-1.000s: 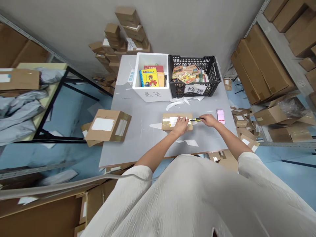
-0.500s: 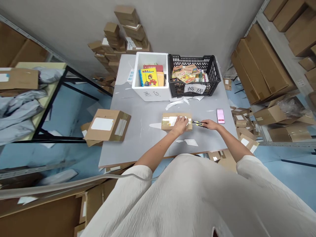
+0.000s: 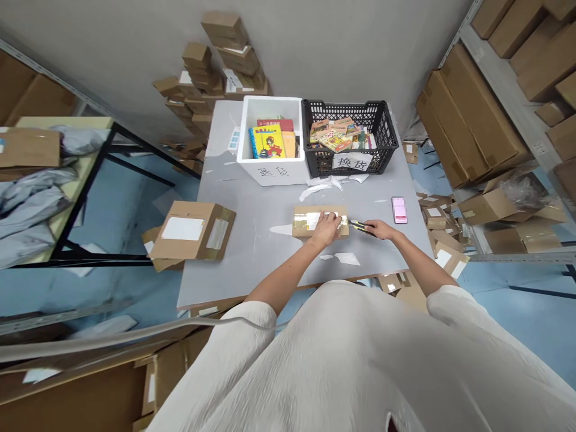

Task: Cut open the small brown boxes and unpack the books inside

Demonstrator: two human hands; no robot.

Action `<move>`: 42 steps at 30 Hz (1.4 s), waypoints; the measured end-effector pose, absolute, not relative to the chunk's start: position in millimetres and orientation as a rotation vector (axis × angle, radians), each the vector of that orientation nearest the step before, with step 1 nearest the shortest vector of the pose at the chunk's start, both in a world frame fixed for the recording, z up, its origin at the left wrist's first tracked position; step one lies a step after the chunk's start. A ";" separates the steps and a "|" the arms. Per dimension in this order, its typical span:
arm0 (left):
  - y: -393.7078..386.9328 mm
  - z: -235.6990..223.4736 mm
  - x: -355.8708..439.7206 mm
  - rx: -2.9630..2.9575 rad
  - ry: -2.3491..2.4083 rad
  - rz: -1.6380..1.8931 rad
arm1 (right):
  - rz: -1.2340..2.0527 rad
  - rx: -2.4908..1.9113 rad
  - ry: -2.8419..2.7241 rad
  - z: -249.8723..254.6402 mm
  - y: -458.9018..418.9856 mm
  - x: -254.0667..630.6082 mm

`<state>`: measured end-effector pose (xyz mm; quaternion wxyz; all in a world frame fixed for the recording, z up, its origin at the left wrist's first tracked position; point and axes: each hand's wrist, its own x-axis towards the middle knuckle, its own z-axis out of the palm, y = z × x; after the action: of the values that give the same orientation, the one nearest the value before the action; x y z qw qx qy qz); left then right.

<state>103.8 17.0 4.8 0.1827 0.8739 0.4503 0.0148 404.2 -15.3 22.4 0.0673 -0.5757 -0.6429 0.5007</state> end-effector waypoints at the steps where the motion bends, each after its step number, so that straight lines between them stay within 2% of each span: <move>1: 16.8 5.5 103.7 2.461 1.274 0.048 | 1.531 -1.732 -1.940 22.7 -17.8 404.9; 6: 17.0 9.0 103.6 2.418 1.279 0.035 | 1.522 -1.831 -1.733 26.1 -28.0 411.9; 12: 20.7 15.0 101.0 2.367 1.342 0.240 | 1.460 -1.794 -1.550 30.0 -31.0 411.6; 21: 41.6 5.4 100.3 2.314 1.452 0.149 | 0.914 -1.722 -2.189 34.2 -34.9 399.0; 25: 56.0 7.4 104.4 2.269 1.444 0.056 | 0.803 -1.752 -2.296 33.3 -35.3 395.4; 31: 52.1 13.8 102.5 2.313 1.443 0.084 | 0.825 -1.774 -2.286 30.8 -31.2 394.8; 42: 27.2 -1.1 105.6 2.365 1.468 0.228 | 0.833 -1.792 -2.130 15.4 -39.8 384.0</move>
<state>105.6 27.2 -1.1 0.1733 0.8340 0.5176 0.0805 384.0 -39.8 15.4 0.1180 -0.6124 -0.7280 0.2846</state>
